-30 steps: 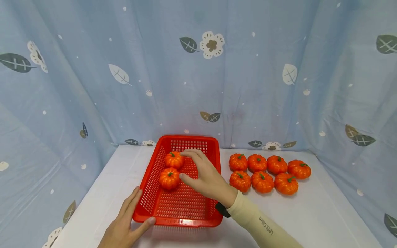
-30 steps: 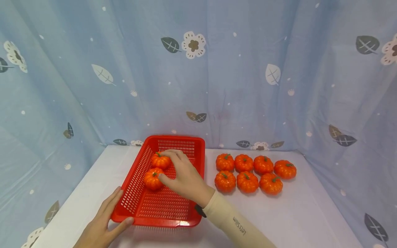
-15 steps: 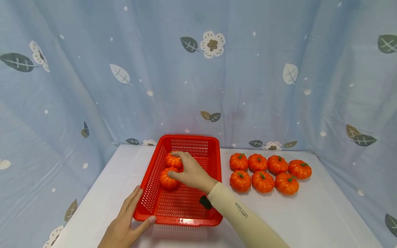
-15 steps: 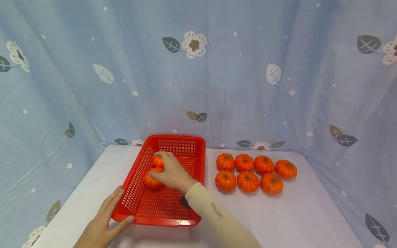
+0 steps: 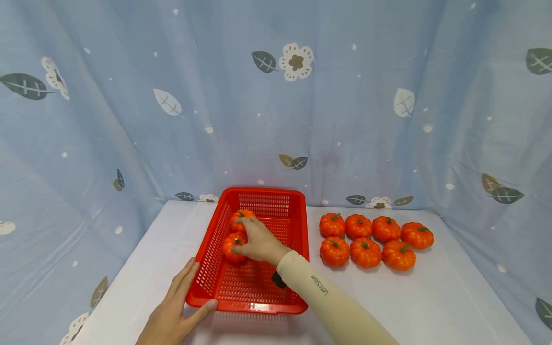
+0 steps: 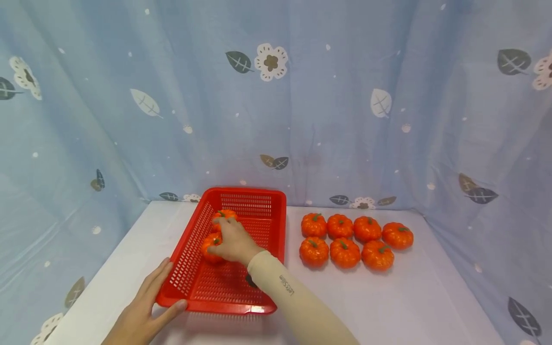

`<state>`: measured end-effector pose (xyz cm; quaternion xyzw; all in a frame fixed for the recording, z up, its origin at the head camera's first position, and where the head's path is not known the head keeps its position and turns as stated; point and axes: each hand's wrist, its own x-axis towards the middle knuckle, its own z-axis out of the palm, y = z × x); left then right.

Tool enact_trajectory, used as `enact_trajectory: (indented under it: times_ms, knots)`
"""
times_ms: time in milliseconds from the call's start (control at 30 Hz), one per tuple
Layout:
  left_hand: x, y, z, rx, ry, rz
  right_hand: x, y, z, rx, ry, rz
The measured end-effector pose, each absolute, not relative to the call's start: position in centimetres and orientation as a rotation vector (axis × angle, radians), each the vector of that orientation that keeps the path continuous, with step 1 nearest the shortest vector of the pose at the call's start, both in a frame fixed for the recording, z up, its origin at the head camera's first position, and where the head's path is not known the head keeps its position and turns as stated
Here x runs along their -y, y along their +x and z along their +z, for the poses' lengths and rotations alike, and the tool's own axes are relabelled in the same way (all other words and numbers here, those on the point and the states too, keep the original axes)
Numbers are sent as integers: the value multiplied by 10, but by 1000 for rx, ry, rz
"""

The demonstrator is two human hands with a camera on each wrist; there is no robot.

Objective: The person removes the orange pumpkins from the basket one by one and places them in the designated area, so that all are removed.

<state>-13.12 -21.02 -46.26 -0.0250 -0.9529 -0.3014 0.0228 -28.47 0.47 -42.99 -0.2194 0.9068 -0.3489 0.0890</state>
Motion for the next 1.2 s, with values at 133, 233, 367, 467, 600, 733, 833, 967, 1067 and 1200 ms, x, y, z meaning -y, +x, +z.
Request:
enact_trajectory:
  times_ms: [133, 233, 367, 467, 600, 733, 833, 967, 1067, 1200]
  knots:
    - [210, -132, -463, 2954, -75, -936, -2, -285, -434, -2719, -655, -956]
    - [211, -131, -463, 2950, -74, -934, 0, -286, -438, -2738, -650, -898]
    - [211, -131, -463, 2945, -78, -944, 1, -287, -445, -2759, -637, -837]
    - [211, -132, -463, 2949, -72, -961, 2, -288, -448, -2753, -640, -819]
    - [210, -132, -464, 2963, -60, -974, 2, -289, -453, -2745, -656, -794]
    - [209, -132, -464, 2955, -62, -969, 3, -290, -456, -2738, -667, -782]
    - [209, -132, -464, 2939, -70, -954, 3, -290, -456, -2734, -671, -789]
    - [209, -132, -463, 2940, -72, -940, 3, -290, -455, -2730, -660, -805]
    - [209, -133, -463, 2946, -67, -941, 3, -291, -455, -2729, -651, -809]
    - [209, -133, -463, 2946, -65, -944, 3, -291, -455, -2729, -658, -812]
